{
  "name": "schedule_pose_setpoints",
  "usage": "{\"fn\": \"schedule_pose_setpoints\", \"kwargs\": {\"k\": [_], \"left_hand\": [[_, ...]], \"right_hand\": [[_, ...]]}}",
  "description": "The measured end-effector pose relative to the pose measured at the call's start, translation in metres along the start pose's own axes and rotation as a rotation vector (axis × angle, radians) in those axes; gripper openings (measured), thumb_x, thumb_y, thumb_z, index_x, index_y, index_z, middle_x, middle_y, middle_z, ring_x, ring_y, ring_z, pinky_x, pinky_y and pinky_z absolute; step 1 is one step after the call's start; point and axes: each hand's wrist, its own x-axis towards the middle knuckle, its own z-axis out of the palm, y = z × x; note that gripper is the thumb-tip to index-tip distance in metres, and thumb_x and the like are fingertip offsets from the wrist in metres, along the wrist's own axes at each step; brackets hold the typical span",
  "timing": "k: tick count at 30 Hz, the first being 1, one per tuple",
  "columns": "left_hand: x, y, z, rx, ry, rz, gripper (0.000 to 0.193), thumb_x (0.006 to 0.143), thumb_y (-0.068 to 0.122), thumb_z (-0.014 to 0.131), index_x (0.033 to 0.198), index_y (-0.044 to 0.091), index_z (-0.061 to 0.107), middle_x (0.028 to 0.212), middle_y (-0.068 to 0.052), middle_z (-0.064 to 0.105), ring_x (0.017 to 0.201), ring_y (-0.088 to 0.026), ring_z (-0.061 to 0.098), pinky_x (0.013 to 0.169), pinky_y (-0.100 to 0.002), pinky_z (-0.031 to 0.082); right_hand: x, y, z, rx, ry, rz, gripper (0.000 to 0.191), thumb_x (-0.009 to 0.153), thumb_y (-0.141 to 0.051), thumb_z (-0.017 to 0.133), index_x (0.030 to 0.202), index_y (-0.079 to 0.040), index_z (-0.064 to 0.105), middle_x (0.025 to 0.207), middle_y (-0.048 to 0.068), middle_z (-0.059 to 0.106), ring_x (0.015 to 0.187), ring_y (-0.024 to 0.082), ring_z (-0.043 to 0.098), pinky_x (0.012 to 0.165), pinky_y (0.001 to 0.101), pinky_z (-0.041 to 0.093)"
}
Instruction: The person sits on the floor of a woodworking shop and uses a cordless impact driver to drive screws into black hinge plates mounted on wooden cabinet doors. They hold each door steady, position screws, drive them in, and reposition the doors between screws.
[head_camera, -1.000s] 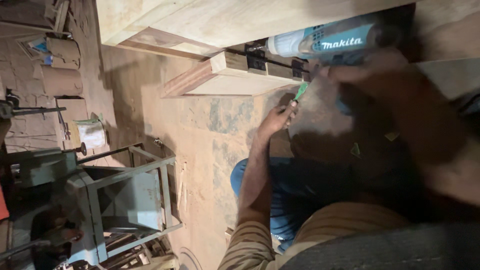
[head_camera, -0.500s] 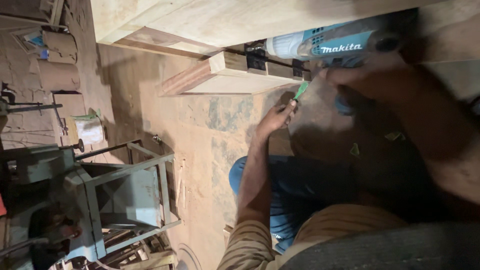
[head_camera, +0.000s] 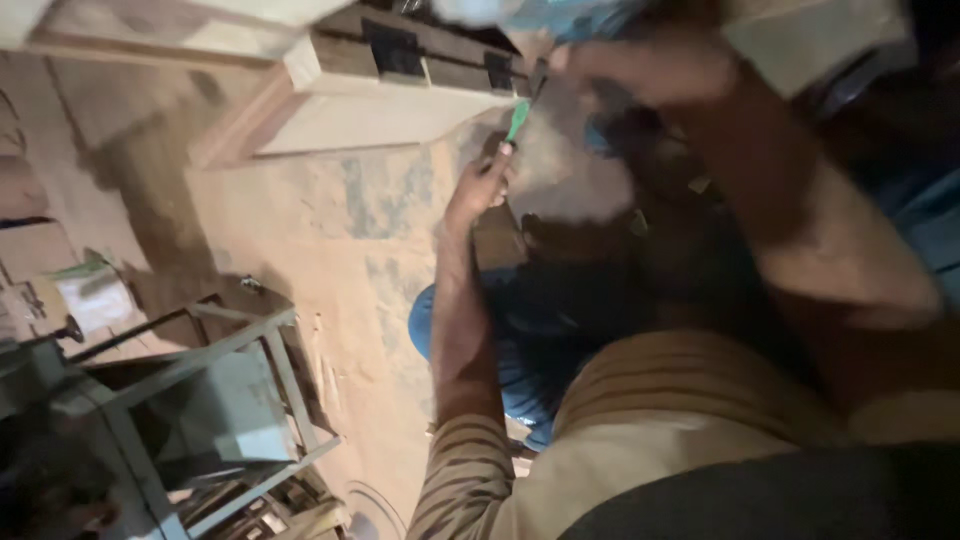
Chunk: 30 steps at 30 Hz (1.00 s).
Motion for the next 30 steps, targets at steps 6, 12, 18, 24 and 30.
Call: {"fn": "schedule_pose_setpoints", "kwargs": {"k": [6,12,18,24,30], "left_hand": [[-0.007,0.009,-0.001,0.015,-0.027,0.043,0.053,0.093,0.059,0.065,0.085,0.006,0.067,0.059,-0.001,0.053,0.045,-0.009,0.047,0.041,-0.025,0.038],[-0.009,0.012,0.001,0.056,0.015,0.059,0.058,0.094,0.06,0.065,0.08,0.004,0.065,0.061,-0.002,0.057,0.048,-0.01,0.053,0.044,-0.025,0.044],[-0.012,0.015,-0.001,0.067,-0.002,0.052,0.06,0.093,0.062,0.066,0.084,0.003,0.065,0.062,-0.002,0.057,0.049,-0.011,0.053,0.046,-0.026,0.044],[-0.013,0.015,-0.001,0.089,-0.011,0.039,0.063,0.092,0.064,0.063,0.087,0.001,0.069,0.061,-0.001,0.056,0.05,-0.011,0.052,0.047,-0.026,0.043],[-0.014,0.017,0.0,0.068,-0.014,0.045,0.061,0.095,0.061,0.063,0.084,0.001,0.068,0.061,-0.002,0.055,0.051,-0.011,0.051,0.047,-0.026,0.043]], "right_hand": [[-0.064,0.03,0.003,0.532,0.199,0.033,0.016,0.108,-0.021,0.066,0.115,-0.006,0.068,0.091,0.003,0.066,0.085,0.014,0.066,0.077,0.028,0.055],[-0.062,0.046,0.016,-0.006,0.222,-0.005,0.013,0.093,-0.004,0.067,0.106,-0.005,0.066,0.091,0.008,0.068,0.078,0.018,0.067,0.068,0.0301,0.056],[-0.044,0.046,0.032,0.678,0.298,0.456,0.011,0.094,-0.012,0.073,0.103,-0.01,0.066,0.08,0.004,0.068,0.066,0.014,0.066,0.063,0.0289,0.055],[-0.039,0.045,0.03,0.714,0.264,0.423,0.009,0.093,-0.012,0.072,0.099,-0.009,0.066,0.078,0.004,0.066,0.063,0.015,0.064,0.061,0.0307,0.054],[-0.045,0.047,0.031,0.661,0.254,0.372,0.008,0.094,-0.011,0.071,0.1,-0.008,0.067,0.079,0.005,0.067,0.066,0.015,0.065,0.064,0.0323,0.056]]}}
